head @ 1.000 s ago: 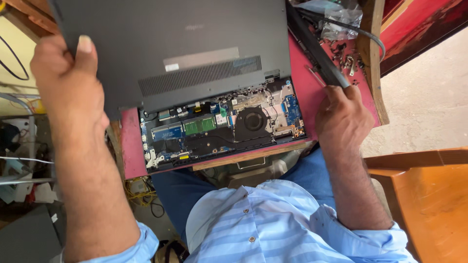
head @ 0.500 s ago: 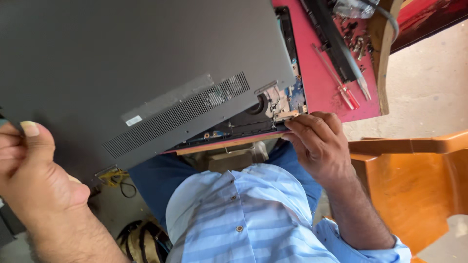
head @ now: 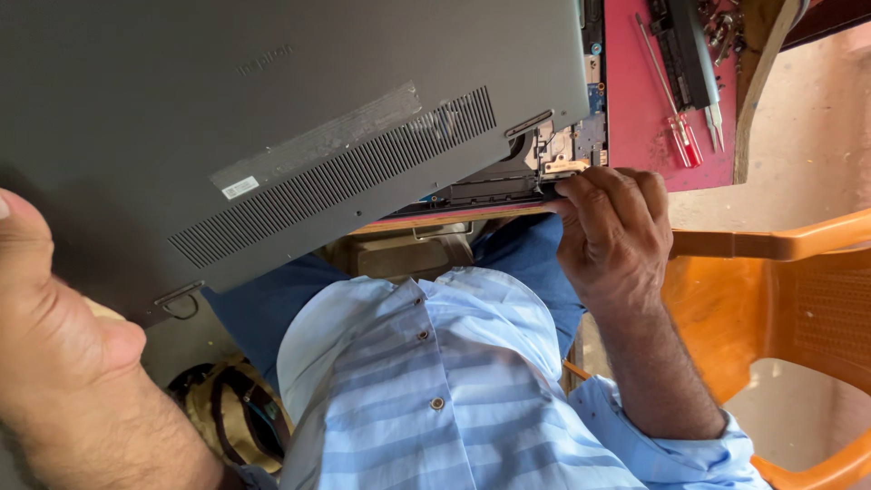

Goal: The person removes the back cover of a laptop using a screwdriver and then disconnects internal components by hand.

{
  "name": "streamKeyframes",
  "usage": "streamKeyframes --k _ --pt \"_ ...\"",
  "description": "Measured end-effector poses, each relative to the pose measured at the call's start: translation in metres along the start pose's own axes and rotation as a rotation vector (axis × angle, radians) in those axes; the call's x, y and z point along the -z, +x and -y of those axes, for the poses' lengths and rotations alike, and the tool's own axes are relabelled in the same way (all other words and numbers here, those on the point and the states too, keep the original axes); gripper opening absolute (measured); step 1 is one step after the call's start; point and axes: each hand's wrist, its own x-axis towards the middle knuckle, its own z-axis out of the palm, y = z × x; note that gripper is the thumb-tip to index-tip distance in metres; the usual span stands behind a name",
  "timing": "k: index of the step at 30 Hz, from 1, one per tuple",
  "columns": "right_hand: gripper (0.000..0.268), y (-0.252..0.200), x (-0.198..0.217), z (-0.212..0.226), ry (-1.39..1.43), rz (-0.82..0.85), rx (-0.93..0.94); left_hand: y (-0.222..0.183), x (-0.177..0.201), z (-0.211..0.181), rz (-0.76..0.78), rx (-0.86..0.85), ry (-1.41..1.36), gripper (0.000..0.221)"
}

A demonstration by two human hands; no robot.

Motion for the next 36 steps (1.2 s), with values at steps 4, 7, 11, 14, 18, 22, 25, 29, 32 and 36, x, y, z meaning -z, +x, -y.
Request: streamKeyframes --k 4,7,11,14,18,22,25,29,32,36 --pt "0.018 -0.005 -0.015 0.001 -0.020 -0.100 -0.016 0.000 0.009 0.000 0.000 0.040 0.029 0.011" --pt "0.019 -0.008 -0.015 0.005 0.016 -0.111 -0.058 0.008 0.007 -0.002 0.004 0.038 0.021 0.012" --pt "0.031 -0.016 -0.006 0.001 0.370 -0.170 -0.248 0.016 0.002 0.002 0.019 0.021 0.005 0.012" --pt "0.031 -0.033 -0.005 -0.004 0.730 -0.281 -0.495 0.011 0.001 0.004 0.001 0.031 0.030 0.012" --pt "0.021 -0.035 0.004 -0.025 0.910 -0.307 -0.511 0.010 -0.012 0.001 0.008 0.034 0.071 0.013" --pt "0.024 -0.004 0.015 -0.033 0.967 -0.086 -0.604 0.016 -0.042 -0.010 0.065 0.087 0.021 0.012" --pt "0.027 0.020 0.020 -0.032 0.614 0.151 -0.655 0.019 -0.058 -0.014 0.111 0.121 -0.036 0.011" --pt "0.028 0.025 0.020 -0.029 0.647 0.116 -0.508 0.021 -0.057 -0.006 0.150 0.062 -0.046 0.014" --pt "0.029 0.019 0.018 -0.030 0.706 0.099 -0.505 0.022 -0.052 -0.001 0.230 0.025 -0.077 0.015" --pt "0.033 0.015 0.013 -0.030 0.683 0.065 -0.515 0.025 -0.060 -0.007 0.206 0.035 -0.020 0.013"
